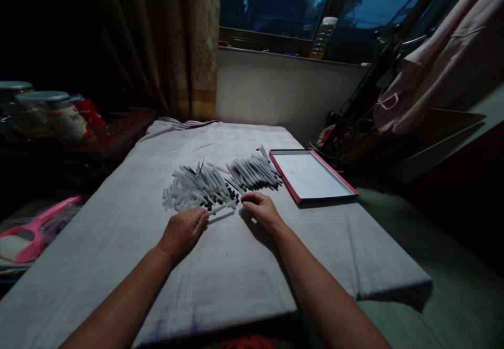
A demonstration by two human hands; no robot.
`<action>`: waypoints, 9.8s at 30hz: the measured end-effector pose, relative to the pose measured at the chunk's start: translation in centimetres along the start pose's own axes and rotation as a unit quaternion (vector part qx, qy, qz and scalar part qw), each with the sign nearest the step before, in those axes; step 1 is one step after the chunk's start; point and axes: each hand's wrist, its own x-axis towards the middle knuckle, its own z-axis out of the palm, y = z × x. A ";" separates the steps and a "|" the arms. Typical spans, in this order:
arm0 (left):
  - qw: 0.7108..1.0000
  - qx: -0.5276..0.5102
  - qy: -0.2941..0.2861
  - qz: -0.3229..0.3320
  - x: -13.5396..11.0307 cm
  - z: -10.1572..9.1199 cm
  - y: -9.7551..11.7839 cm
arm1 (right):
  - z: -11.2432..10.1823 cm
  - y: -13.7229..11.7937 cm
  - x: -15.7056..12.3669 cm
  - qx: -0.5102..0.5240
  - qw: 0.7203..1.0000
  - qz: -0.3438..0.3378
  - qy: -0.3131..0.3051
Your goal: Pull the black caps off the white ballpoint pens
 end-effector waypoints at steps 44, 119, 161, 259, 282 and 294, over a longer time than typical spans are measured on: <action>0.998 -0.051 0.024 -0.021 0.1 0.0 0.1 | 0.8 -1.1 -0.6 0.051 0.998 0.023 -0.011; 0.985 -0.031 0.105 -0.130 0.2 -0.3 -1.8 | 1.2 0.3 1.1 -0.085 0.982 -0.088 0.142; 0.986 0.034 0.166 0.000 5.0 -0.4 -4.1 | -3.7 0.2 4.0 -0.540 0.816 -0.164 0.121; 0.989 -0.017 0.085 0.117 4.6 -0.7 -0.9 | -0.4 -1.1 0.3 0.023 1.000 0.016 -0.014; 0.989 -0.016 0.082 0.125 4.8 -1.2 -0.5 | -0.3 -1.1 0.3 0.029 1.000 0.006 -0.007; 0.986 -0.041 0.097 0.132 4.7 -1.2 -0.4 | 0.0 -0.8 0.6 0.082 0.996 0.040 0.018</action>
